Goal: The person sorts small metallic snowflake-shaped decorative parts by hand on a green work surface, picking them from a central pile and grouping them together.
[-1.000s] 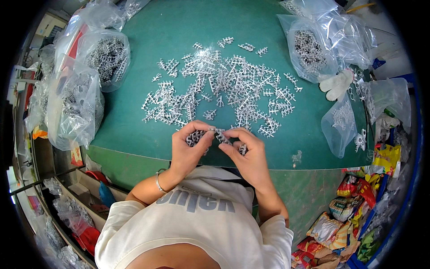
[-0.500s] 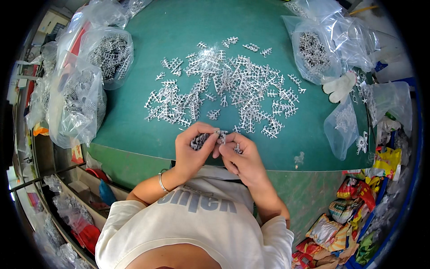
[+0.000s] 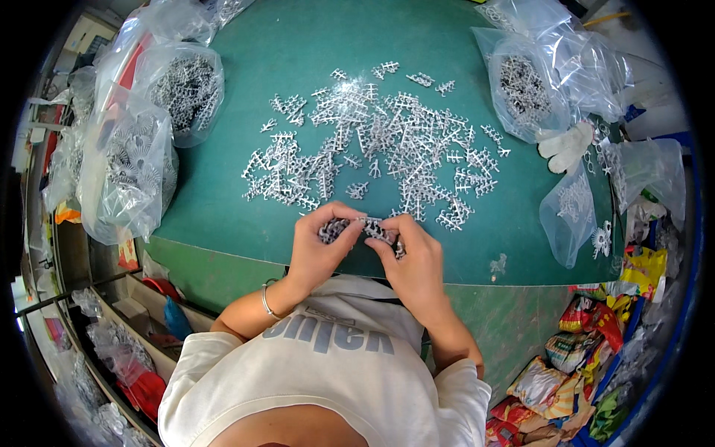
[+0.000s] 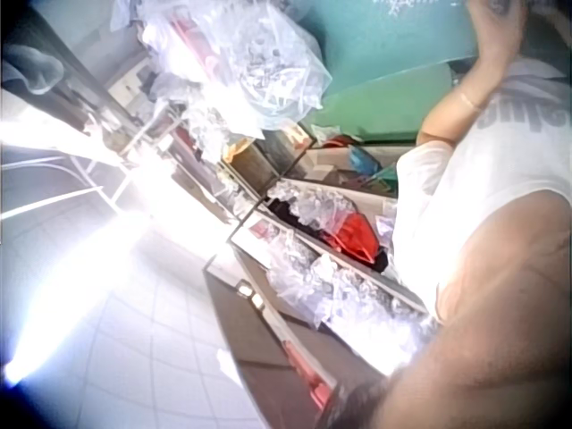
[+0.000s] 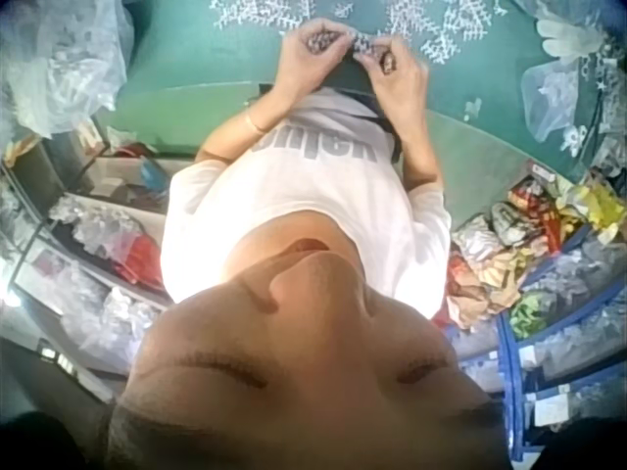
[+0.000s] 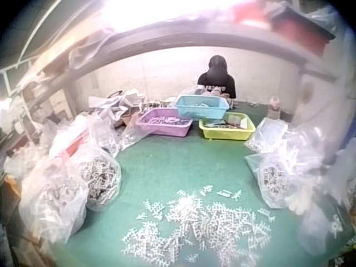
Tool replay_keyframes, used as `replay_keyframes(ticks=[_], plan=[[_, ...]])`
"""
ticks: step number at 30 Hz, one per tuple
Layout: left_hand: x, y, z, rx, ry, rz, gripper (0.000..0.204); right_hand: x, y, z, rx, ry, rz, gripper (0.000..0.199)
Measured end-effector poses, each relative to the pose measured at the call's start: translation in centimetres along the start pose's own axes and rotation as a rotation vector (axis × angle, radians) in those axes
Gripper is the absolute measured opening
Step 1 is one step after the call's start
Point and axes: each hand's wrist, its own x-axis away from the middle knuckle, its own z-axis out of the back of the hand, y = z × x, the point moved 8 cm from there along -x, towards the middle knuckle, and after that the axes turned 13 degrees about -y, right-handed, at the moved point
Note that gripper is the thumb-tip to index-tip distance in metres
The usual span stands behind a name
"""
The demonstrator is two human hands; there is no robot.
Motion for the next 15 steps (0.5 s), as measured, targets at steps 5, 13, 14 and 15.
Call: replay_keyframes(ticks=[5, 13, 14, 15], plan=[[-0.2, 1.7, 0.1, -0.147, -0.07, -0.14, 0.009, -0.2, 1.5, 0.0, -0.332, -0.138, -0.085, 0.02], [-0.3, -1.2, -0.5, 0.129, -0.176, 0.315, 0.012, 0.8, -3.2, 1.3, 0.328, 0.079, 0.217, 0.019], [-0.4, -0.2, -0.5, 0.034, -0.169, 0.201, 0.012, 0.8, -3.1, 1.4, 0.301, 0.068, 0.201, 0.019], [-0.4, 0.6, -0.6, -0.061, -0.161, 0.087, 0.012, 0.7, -2.6, 1.6, 0.233, 0.053, 0.15, 0.019]])
